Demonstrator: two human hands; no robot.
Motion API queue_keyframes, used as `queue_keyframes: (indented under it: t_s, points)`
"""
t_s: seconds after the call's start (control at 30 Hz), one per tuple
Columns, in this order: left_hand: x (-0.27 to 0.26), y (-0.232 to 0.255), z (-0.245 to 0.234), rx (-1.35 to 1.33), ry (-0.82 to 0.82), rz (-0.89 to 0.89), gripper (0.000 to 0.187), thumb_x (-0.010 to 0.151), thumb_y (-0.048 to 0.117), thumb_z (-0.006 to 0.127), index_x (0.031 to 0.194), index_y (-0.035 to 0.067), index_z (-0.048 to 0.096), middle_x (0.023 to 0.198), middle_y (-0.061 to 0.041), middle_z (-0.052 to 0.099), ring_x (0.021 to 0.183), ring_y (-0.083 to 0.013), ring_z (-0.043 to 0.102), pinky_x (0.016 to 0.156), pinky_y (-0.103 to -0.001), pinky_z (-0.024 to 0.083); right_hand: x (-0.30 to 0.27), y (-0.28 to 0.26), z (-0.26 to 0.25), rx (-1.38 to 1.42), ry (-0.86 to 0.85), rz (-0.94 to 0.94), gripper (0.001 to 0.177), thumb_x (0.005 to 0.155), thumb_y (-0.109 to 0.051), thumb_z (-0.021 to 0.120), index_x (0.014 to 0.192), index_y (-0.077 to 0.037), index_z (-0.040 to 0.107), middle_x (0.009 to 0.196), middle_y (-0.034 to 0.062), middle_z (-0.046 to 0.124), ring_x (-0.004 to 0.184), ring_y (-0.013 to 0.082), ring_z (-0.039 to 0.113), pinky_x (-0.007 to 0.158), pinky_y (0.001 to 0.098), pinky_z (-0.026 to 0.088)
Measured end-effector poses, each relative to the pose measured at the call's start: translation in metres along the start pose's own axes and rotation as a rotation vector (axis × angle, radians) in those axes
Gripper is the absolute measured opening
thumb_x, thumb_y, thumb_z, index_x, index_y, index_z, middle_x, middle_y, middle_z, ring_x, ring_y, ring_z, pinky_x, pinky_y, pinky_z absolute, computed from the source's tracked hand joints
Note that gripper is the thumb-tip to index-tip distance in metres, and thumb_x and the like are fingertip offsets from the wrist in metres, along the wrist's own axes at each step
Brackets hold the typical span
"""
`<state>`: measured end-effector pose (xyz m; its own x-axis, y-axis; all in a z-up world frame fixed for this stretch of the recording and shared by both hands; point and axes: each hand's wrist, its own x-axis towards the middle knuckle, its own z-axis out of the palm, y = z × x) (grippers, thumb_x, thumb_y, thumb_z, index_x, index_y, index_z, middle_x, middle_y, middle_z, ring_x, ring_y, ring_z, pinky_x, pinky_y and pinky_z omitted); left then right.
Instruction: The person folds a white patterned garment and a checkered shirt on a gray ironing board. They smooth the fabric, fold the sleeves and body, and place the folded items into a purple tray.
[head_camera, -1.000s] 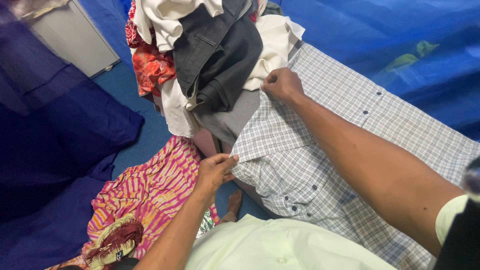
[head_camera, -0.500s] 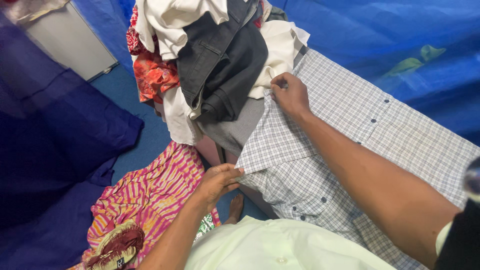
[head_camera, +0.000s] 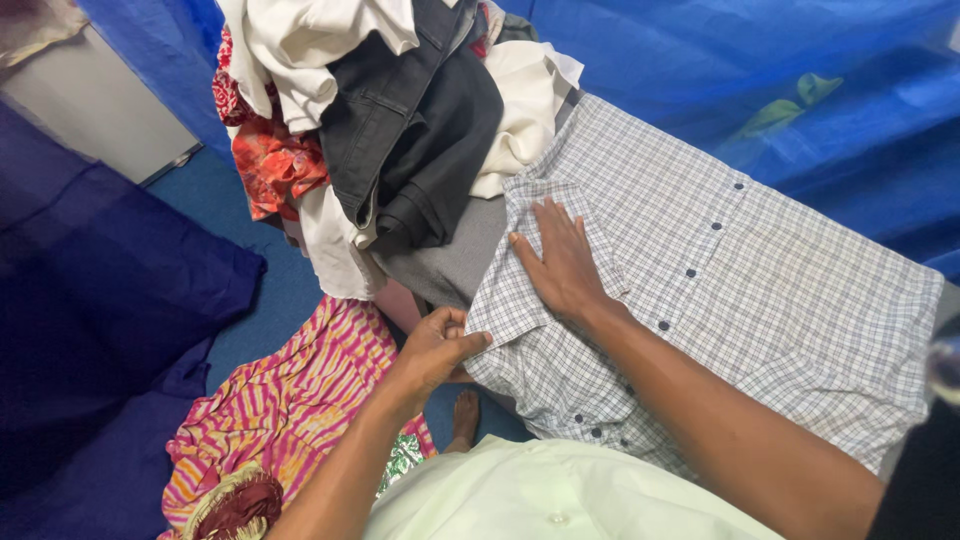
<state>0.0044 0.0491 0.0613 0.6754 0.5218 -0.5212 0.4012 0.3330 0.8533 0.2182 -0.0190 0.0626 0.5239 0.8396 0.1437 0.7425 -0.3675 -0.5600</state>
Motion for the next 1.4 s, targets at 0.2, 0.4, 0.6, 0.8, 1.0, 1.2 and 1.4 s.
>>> queue_keyframes:
  t_s: [0.2,0.4,0.6,0.8,1.0,1.2,1.4]
  points:
    - [-0.013,0.026,0.016,0.034,-0.097,0.060,0.037,0.081,0.017,0.078,0.112,0.009,0.060,0.084,0.004,0.069,0.079,-0.0099,0.066,0.071,-0.033,0.057,-0.025,-0.034,-0.039,0.130,-0.055,0.255,0.051,0.089,-0.051,0.061,0.104,-0.002,0.070,0.091,0.0139,0.075,0.082,0.0246,0.074,0.074,0.0396,0.057]
    - [0.002,0.018,0.024,0.003,-0.025,0.089,0.035,0.083,0.015,0.072,0.117,0.008,0.065,0.084,0.002,0.062,0.075,-0.0089,0.061,0.068,-0.030,0.056,-0.059,-0.052,-0.038,0.333,-0.345,0.306,0.051,0.089,-0.055,0.067,0.095,-0.004,0.072,0.076,0.0068,0.070,0.068,0.0151,0.064,0.060,0.0299,0.051]
    - [0.020,-0.002,0.008,0.063,0.016,0.017,0.034,0.084,0.019,0.069,0.113,0.001,0.075,0.097,-0.008,0.075,0.083,-0.0169,0.068,0.074,-0.031,0.054,-0.074,-0.021,-0.021,0.774,-0.369,0.215,0.035,0.096,-0.035,0.064,0.111,-0.003,0.068,0.095,0.0051,0.073,0.085,0.0117,0.068,0.078,0.0250,0.058]
    - [0.022,-0.032,0.004,0.123,-0.126,-0.162,0.037,0.084,0.022,0.075,0.113,-0.001,0.072,0.105,-0.008,0.077,0.096,-0.0183,0.073,0.084,-0.029,0.060,-0.083,0.000,-0.033,0.987,-0.397,0.431,0.030,0.098,-0.024,0.061,0.118,-0.002,0.068,0.103,0.0066,0.073,0.094,0.0101,0.070,0.086,0.0219,0.058]
    - [0.023,-0.069,0.003,0.037,-0.016,-0.149,0.035,0.093,0.026,0.072,0.101,-0.008,0.069,0.092,-0.017,0.074,0.087,-0.0254,0.071,0.078,-0.031,0.061,-0.105,0.011,-0.061,1.009,-0.313,0.509,0.032,0.097,-0.024,0.063,0.118,0.000,0.067,0.105,0.0086,0.072,0.093,0.0115,0.070,0.086,0.0221,0.059]
    - [0.008,-0.081,0.014,-0.100,0.043,-0.072,0.019,0.088,0.018,0.071,0.093,0.000,0.069,0.090,-0.010,0.072,0.083,-0.0174,0.067,0.076,-0.030,0.058,-0.137,0.026,-0.079,1.040,-0.246,0.507,0.034,0.099,-0.024,0.060,0.120,0.002,0.065,0.110,0.0122,0.071,0.098,0.0131,0.071,0.089,0.0246,0.061]
    - [-0.008,-0.077,0.022,-0.199,0.119,-0.064,0.022,0.088,0.011,0.071,0.102,-0.002,0.061,0.093,-0.011,0.064,0.084,-0.0184,0.064,0.082,-0.036,0.063,-0.169,0.034,-0.096,0.954,-0.034,0.449,0.023,0.097,-0.014,0.062,0.114,-0.001,0.068,0.108,0.0128,0.073,0.094,0.0150,0.072,0.089,0.0268,0.062]
